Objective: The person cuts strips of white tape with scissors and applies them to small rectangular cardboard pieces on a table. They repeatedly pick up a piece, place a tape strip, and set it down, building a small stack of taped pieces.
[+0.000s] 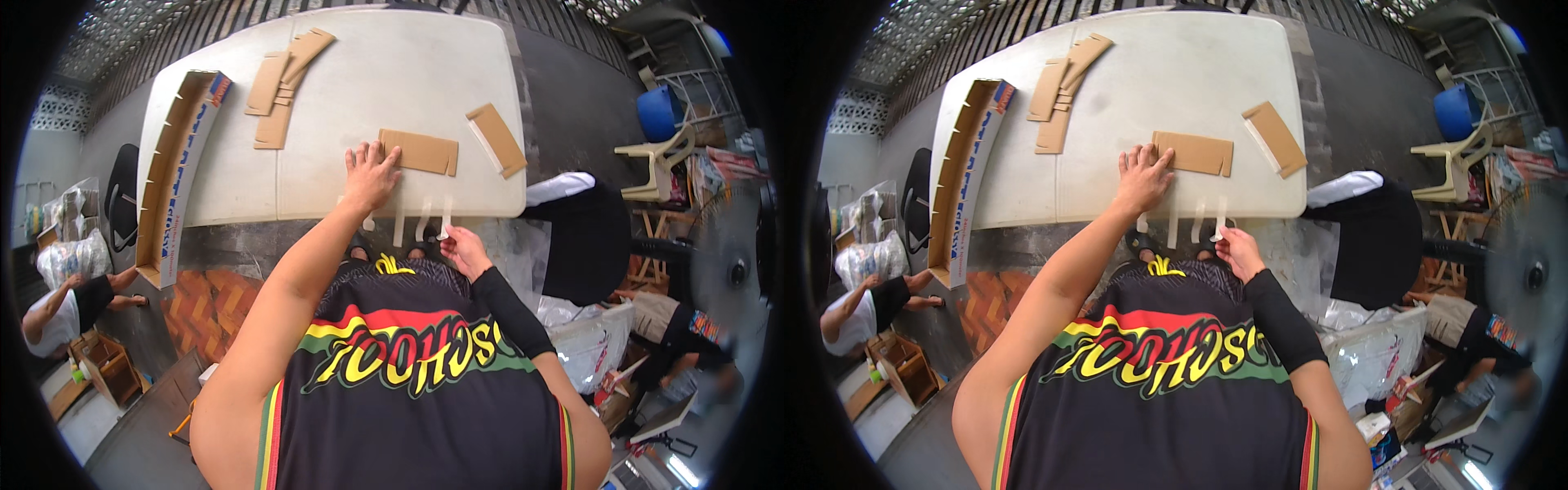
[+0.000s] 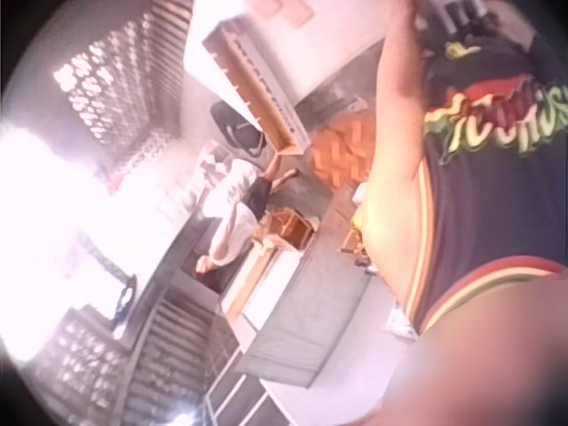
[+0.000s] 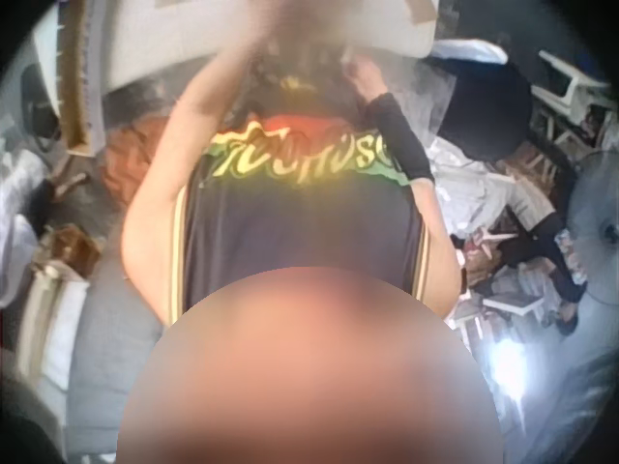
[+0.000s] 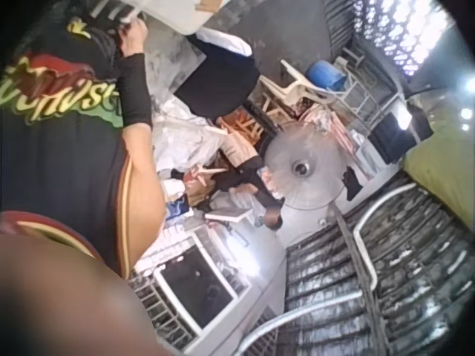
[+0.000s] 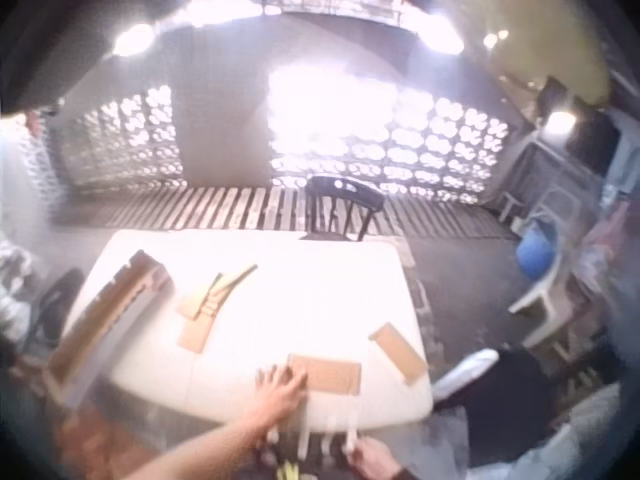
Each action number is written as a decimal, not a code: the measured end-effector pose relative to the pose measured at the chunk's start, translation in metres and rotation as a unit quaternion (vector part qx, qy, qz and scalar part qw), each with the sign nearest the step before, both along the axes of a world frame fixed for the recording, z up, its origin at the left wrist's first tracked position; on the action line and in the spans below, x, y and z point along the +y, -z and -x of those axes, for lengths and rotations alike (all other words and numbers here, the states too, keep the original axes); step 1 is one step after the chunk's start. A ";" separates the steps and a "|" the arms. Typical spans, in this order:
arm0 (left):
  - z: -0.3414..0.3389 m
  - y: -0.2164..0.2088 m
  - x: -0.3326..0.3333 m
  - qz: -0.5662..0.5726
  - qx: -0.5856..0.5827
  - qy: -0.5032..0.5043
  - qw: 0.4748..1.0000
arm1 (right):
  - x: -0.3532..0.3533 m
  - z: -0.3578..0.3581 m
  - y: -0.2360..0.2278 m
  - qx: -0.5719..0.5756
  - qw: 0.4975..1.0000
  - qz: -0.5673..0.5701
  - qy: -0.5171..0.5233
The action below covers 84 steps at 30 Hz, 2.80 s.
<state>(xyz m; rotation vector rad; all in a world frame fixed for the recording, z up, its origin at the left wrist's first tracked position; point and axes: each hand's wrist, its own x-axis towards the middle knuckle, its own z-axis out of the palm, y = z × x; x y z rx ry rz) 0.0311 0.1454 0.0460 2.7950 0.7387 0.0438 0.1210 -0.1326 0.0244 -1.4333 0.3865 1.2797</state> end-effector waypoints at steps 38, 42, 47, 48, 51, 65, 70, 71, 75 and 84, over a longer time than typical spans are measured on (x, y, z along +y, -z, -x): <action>-0.027 -0.043 -0.090 0.552 -0.041 -0.182 0.813 | -0.015 -0.099 -0.080 -0.432 0.847 0.090 -0.296; -0.029 -0.075 -0.102 0.481 -0.022 -0.087 0.872 | 0.004 -0.095 -0.093 -0.651 0.710 -0.081 -0.258; -0.026 -0.098 -0.117 0.500 0.047 -0.112 0.858 | 0.001 -0.087 -0.099 -0.355 0.855 -0.110 -0.361; -0.026 -0.096 -0.120 0.515 0.049 -0.126 0.847 | -0.001 -0.088 -0.097 -0.354 0.857 -0.107 -0.359; -0.022 -0.084 -0.124 0.579 0.068 -0.173 0.794 | -0.008 -0.088 -0.090 -0.341 0.865 -0.080 -0.358; -0.025 -0.034 -0.085 0.092 -0.081 -0.143 0.982 | 0.048 -0.110 -0.052 -0.403 0.838 0.102 -0.354; -0.031 -0.014 -0.094 0.094 -0.082 -0.154 0.980 | 0.058 -0.102 -0.048 -0.419 0.825 0.117 -0.360; -0.030 -0.012 -0.095 0.106 -0.089 -0.157 0.978 | 0.059 -0.102 -0.048 -0.404 0.830 0.124 -0.365; -0.032 -0.010 -0.098 0.141 -0.084 -0.177 0.970 | 0.064 -0.104 -0.050 -0.374 0.835 0.138 -0.379; -0.035 -0.013 -0.102 0.139 -0.077 -0.186 0.970 | 0.067 -0.103 -0.045 -0.373 0.826 0.141 -0.398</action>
